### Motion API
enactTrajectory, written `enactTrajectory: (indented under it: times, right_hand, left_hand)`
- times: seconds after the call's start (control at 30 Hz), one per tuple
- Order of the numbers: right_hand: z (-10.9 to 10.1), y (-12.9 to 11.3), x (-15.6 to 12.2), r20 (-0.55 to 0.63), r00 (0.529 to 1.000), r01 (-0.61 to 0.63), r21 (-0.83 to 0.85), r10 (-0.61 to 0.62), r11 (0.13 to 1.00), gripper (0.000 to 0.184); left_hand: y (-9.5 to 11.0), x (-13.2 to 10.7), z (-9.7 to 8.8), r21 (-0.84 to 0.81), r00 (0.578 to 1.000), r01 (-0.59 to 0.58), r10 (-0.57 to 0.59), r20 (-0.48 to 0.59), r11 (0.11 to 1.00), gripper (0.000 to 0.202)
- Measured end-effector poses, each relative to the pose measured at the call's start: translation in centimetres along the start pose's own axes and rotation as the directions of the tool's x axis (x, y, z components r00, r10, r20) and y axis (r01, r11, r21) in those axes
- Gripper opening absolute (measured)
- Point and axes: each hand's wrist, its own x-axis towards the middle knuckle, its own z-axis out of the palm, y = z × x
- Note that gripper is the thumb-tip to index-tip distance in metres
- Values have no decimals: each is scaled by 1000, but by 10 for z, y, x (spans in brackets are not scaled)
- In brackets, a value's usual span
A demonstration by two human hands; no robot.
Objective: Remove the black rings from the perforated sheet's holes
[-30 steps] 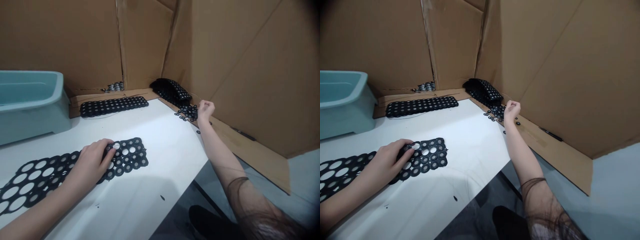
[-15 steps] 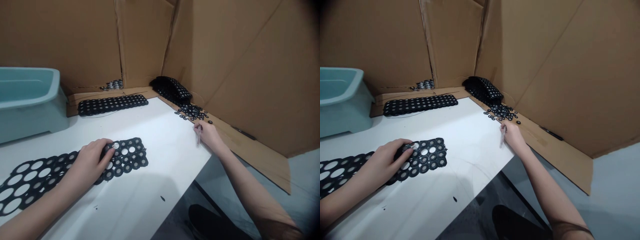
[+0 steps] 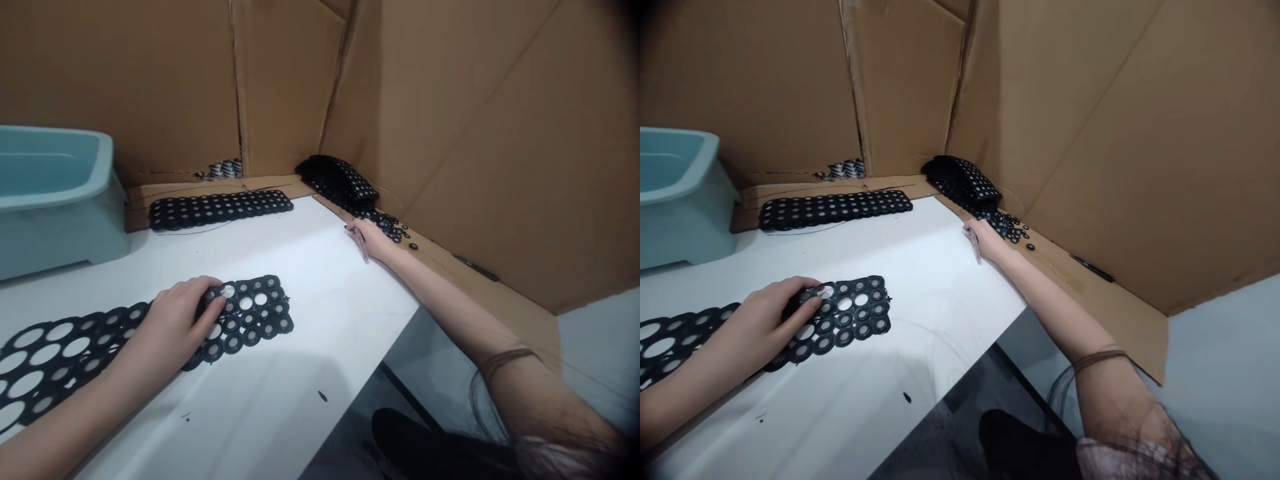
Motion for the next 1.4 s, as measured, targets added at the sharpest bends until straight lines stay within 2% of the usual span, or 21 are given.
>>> enactTrajectory:
  times: [0.13, 0.27, 0.43, 0.67, 1.1, 1.4]
  right_hand:
    - [4, 1, 5, 18, 999, 42, 12, -43, 999, 27]
    - [1, -2, -2, -17, 999, 41, 2, -41, 999, 17]
    - [-3, -3, -13, -37, 997, 59, -37, -60, 998, 13]
    - [-4, 7, -14, -87, 996, 0, -121, -11, 993, 12]
    - [-4, -14, -8, 1, 993, -111, -383, 120, 917, 20]
    - [-14, -18, -10, 112, 988, -61, -366, 109, 928, 17]
  left_hand:
    - [1, 0, 0, 0, 1000, 0, 0, -15, 1000, 30]
    - [-2, 0, 2, 15, 1000, -11, 11, 0, 1000, 29]
    - [-6, 0, 4, 18, 1000, -19, 19, -7, 1000, 29]
    - [-7, 1, 5, 28, 999, -34, 34, -14, 999, 31]
    - [-5, 1, 3, 59, 1000, -28, 28, -2, 998, 34]
    - [-8, 2, 5, 48, 999, -31, 31, -10, 998, 33]
